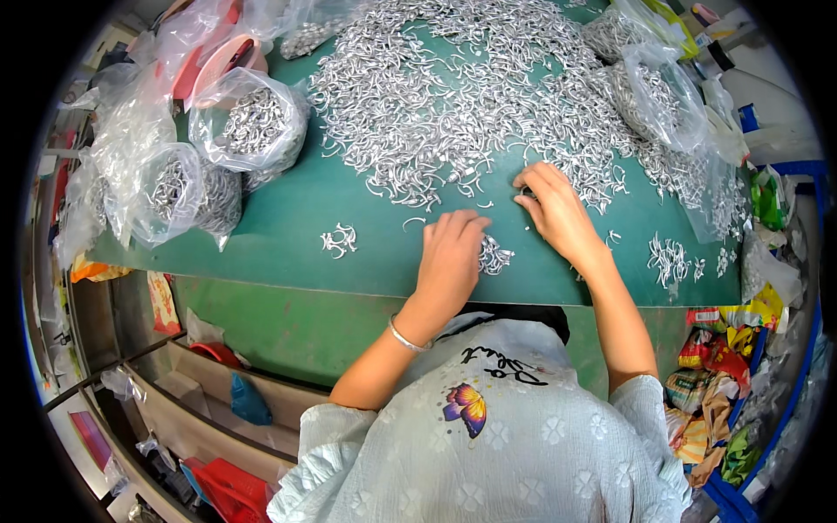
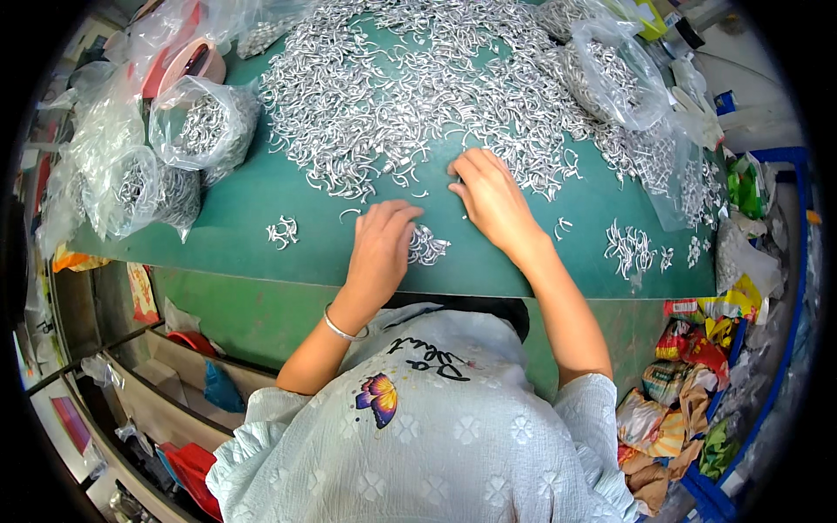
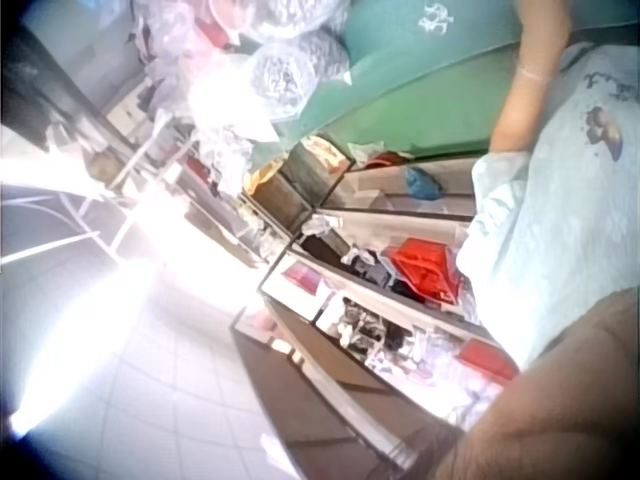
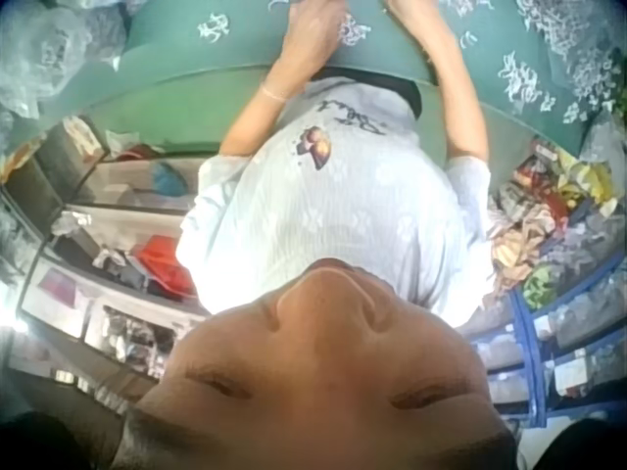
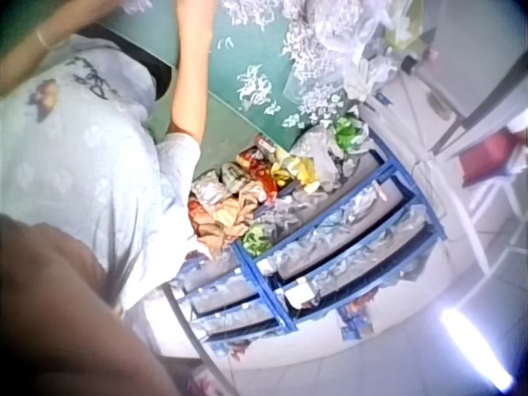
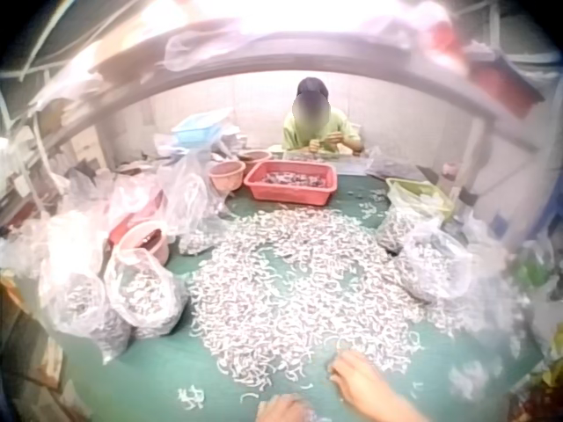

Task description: The person sorts small silver metal hook-shaped parts by hand on a green table, moving them from a large pile into smaller groups and placing some into clear plastic bags.

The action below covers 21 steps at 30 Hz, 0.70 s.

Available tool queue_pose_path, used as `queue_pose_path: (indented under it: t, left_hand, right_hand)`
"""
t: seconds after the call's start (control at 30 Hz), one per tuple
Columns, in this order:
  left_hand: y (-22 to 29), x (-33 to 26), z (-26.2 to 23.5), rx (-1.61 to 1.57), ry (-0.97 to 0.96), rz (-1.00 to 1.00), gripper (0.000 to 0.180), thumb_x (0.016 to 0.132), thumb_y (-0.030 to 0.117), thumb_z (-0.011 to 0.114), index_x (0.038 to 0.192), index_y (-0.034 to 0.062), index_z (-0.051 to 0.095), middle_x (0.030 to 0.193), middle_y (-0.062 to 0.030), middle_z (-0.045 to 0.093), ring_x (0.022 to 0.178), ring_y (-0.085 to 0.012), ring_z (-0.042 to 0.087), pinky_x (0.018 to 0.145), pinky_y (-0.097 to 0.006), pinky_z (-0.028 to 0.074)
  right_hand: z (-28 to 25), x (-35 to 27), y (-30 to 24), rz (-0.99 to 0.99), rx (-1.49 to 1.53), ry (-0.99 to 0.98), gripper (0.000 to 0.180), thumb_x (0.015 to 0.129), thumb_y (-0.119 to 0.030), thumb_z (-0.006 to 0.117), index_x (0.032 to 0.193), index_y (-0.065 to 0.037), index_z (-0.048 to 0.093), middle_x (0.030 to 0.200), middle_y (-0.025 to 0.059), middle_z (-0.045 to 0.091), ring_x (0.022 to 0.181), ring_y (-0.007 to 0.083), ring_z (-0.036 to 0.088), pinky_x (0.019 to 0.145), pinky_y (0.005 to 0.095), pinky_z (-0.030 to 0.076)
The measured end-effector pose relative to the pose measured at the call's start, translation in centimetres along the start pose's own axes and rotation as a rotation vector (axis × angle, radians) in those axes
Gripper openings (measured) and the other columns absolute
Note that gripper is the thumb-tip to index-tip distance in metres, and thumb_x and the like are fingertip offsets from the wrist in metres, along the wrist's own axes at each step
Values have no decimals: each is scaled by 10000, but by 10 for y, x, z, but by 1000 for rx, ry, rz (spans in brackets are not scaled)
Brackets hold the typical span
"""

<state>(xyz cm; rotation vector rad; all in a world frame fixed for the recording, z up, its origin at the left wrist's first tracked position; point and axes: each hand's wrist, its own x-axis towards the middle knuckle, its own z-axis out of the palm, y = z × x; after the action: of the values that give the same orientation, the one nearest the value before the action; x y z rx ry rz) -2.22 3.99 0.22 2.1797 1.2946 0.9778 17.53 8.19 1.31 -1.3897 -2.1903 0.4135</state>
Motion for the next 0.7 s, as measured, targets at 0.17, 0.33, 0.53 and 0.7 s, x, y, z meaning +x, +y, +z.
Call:
queue_pose_path:
  t: [0.17,0.33,0.53,0.7]
  left_hand:
    - [-2,-6,-2,-24,25,-93,207,854,-4,618,1058,29,631,1048,-115,594,948,-297,563,813,-377,427]
    - [-5,-9,-7,-49,51,-135,221,848,-11,625,1067,23,627,1048,-128,591,954,-316,561,845,-388,436]
    - [-4,-12,-7,-36,45,-131,227,852,-7,628,1077,24,621,1056,-128,592,959,-312,561,838,-385,432]
    - [0,-11,-3,-57,31,-112,234,859,2,622,1091,31,618,1074,-123,598,967,-304,566,831,-381,426]
  right_hand:
    - [5,-6,-8,-3,-11,-85,141,784,68,555,908,3,569,894,148,544,906,351,526,823,422,444]
    - [0,-16,-21,-11,243,-92,135,820,70,577,942,15,585,880,145,570,859,340,567,796,391,465]
    - [-22,-19,-8,323,388,-61,152,852,68,628,996,20,623,908,71,617,819,148,594,764,276,486]
    - [-8,-31,-8,351,700,52,161,842,64,638,992,7,627,860,74,617,776,139,600,707,274,482]
